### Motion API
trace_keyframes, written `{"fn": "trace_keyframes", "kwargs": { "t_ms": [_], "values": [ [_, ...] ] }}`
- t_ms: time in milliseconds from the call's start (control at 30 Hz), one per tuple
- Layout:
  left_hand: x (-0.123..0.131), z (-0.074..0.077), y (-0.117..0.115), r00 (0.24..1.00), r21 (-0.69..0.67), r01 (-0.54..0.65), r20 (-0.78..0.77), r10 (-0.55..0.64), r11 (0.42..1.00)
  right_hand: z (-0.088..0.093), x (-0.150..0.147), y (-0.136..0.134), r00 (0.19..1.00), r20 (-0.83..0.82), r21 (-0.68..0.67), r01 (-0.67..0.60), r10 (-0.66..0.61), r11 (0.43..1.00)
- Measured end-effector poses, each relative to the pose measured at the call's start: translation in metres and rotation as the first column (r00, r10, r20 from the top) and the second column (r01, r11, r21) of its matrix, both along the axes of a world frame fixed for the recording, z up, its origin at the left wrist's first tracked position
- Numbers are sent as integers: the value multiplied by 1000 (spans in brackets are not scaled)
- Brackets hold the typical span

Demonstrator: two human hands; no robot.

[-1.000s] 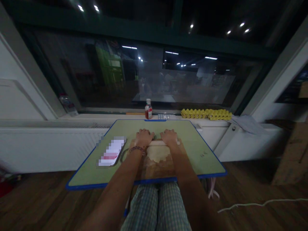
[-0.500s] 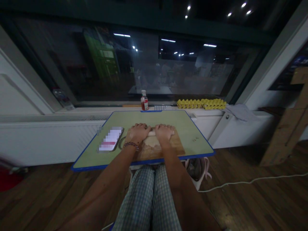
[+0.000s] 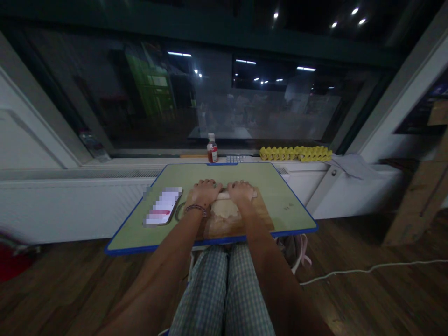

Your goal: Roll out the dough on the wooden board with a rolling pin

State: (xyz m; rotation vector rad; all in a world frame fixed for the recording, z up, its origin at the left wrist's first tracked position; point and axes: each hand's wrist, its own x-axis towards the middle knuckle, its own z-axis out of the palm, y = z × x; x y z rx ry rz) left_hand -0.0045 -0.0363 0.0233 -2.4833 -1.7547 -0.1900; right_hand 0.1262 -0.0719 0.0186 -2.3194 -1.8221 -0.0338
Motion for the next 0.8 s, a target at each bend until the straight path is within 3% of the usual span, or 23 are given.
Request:
{"fn": "trace_keyframes", "kwargs": {
  "t_ms": [100, 333, 800],
  "values": [
    [2, -2, 8, 998, -23, -34, 48, 35, 999, 0, 5, 13, 997, -64, -7, 36, -37, 999],
    [6, -6, 24, 981, -22, -103, 162, 105, 994, 5, 23, 44, 967, -76, -284, -254, 242, 925],
    [8, -8, 41, 964, -53, -114, 235, 124, 992, -2, 23, 57, 985, -11, -240, -169, 171, 956]
  ]
}}
